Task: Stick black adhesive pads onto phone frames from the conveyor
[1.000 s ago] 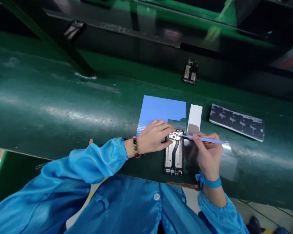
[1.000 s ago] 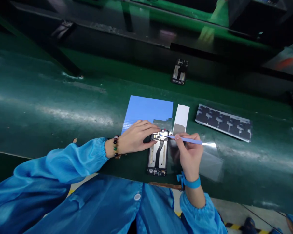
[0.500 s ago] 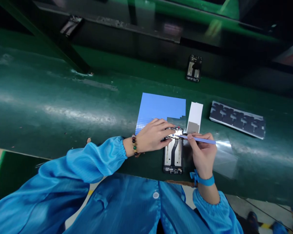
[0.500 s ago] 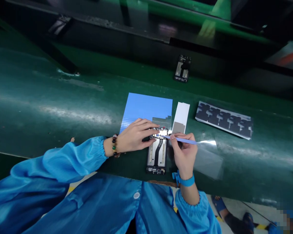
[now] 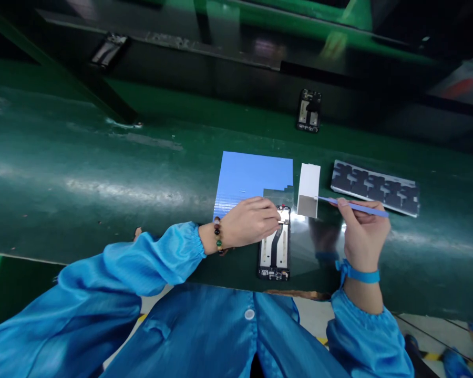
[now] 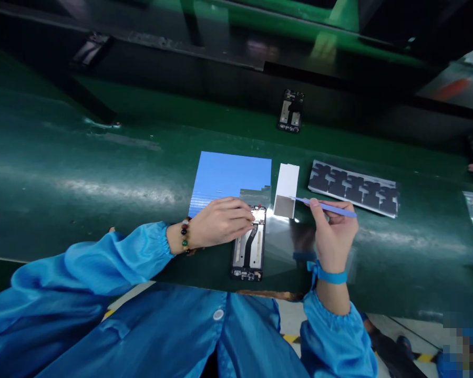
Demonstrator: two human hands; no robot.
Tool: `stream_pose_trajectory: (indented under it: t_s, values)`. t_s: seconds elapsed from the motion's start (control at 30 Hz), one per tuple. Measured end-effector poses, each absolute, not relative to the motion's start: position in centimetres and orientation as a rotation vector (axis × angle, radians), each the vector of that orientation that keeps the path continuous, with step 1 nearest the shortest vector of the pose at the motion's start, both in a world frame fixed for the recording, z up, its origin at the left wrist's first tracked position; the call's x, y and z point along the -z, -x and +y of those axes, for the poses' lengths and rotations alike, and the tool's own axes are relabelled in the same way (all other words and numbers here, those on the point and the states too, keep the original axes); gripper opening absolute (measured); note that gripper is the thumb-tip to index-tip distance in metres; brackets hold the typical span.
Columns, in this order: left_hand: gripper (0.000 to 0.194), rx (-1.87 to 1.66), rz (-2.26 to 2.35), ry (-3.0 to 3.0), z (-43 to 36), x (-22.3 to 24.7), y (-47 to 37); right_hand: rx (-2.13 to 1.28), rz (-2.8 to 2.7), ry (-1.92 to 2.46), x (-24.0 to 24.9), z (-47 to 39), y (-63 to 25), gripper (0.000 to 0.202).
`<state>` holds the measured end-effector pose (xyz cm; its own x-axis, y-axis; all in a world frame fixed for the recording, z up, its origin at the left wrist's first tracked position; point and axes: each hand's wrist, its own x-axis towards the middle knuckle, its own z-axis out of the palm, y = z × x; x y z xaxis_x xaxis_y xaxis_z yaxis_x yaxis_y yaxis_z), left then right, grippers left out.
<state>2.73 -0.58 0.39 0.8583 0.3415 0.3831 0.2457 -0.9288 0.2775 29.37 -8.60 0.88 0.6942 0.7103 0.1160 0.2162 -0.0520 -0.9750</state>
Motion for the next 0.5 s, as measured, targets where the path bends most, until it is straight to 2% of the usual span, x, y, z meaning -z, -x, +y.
stream_pose_trajectory:
  t_s: [0.33,0.5]
  values:
    - [0.049,-0.365,0.317,-2.854,2.8,-0.7,-10.3,-0.488,-0.761,1.605,0.8,-7.7,-31.0,0.044]
    - [0.049,-0.342,0.305,-2.873,2.8,-0.4,-10.1,-0.508,-0.755,1.600,0.6,-7.7,-30.9,0.044]
